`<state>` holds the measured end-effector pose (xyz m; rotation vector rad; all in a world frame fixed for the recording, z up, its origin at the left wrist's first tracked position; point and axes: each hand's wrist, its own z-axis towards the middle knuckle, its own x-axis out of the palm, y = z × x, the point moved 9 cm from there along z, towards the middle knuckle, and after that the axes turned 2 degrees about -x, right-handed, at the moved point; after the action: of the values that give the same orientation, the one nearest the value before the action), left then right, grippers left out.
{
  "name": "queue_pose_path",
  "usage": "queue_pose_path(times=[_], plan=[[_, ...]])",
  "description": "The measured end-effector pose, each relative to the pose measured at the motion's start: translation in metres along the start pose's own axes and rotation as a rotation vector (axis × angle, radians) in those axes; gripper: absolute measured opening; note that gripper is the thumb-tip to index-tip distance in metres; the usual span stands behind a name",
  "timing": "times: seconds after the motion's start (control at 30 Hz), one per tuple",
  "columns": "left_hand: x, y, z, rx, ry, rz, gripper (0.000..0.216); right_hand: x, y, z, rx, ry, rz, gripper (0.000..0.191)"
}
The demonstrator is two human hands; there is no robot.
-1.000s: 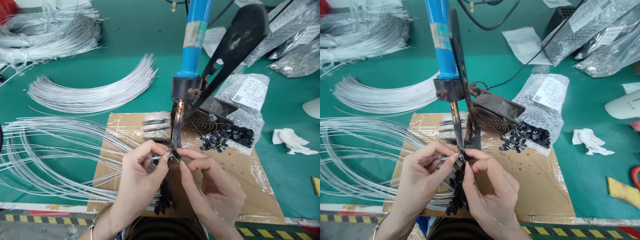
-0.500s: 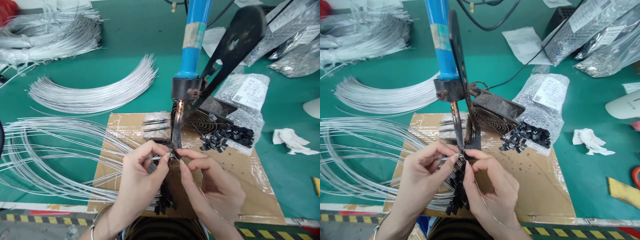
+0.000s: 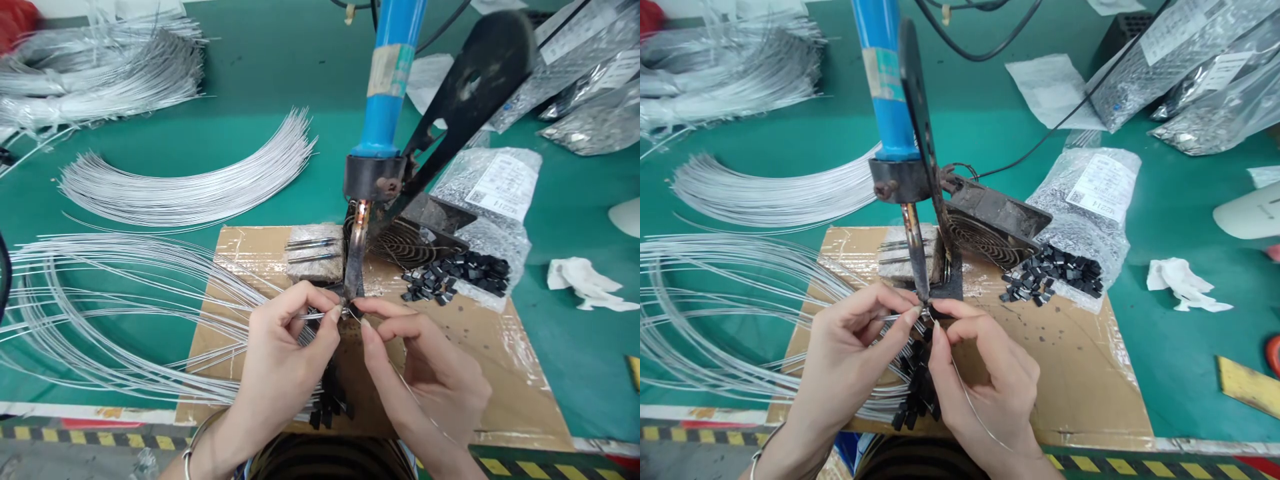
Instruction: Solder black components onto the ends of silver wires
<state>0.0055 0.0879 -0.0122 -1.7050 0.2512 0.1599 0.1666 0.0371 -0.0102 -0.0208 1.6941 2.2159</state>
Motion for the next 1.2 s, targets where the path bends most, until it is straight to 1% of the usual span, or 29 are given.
queue_pose_path(times=[0.2, 0.5, 0.7, 0.87, 0.97, 1.0, 1.07, 1.13, 1.2], plan=[[0.001, -0.004, -0.001, 0.026, 0.005, -0.051, 0.018, 0.000, -0.002, -0.002, -0.003, -0.007, 0.014, 0.022], [0.001, -0.005, -0.003, 0.040, 0.005, -0.049, 0.018, 0.001, 0.001, 0.000, 0.014, -0.029, 0.006, 0.020], [0.000, -0.001, -0.002, 0.017, 0.005, -0.044, 0.017, 0.002, -0.005, -0.003, -0.002, -0.006, 0.038, 0.023], [0.002, 0.005, -0.002, -0.024, 0.026, -0.039, 0.015, 0.002, -0.002, -0.003, 0.007, 0.002, 0.015, 0.020], [-0.001, 0.006, -0.004, -0.015, 0.021, -0.001, 0.016, 0.002, -0.004, -0.003, 0.040, 0.001, 0.037, 0.017], [-0.003, 0.007, -0.005, -0.011, 0.017, 0.040, 0.015, -0.001, -0.007, -0.004, 0.059, -0.015, 0.041, 0.017], [-0.010, 0.010, -0.008, -0.006, 0.002, 0.149, 0.015, -0.016, -0.015, -0.004, 0.103, -0.096, 0.027, 0.013], [-0.017, 0.014, -0.010, 0.013, -0.007, 0.239, 0.013, -0.041, -0.027, -0.006, 0.153, -0.227, -0.010, 0.010], [-0.023, 0.016, -0.014, 0.059, -0.006, 0.267, 0.010, -0.069, -0.041, -0.008, 0.208, -0.334, -0.027, 0.007]])
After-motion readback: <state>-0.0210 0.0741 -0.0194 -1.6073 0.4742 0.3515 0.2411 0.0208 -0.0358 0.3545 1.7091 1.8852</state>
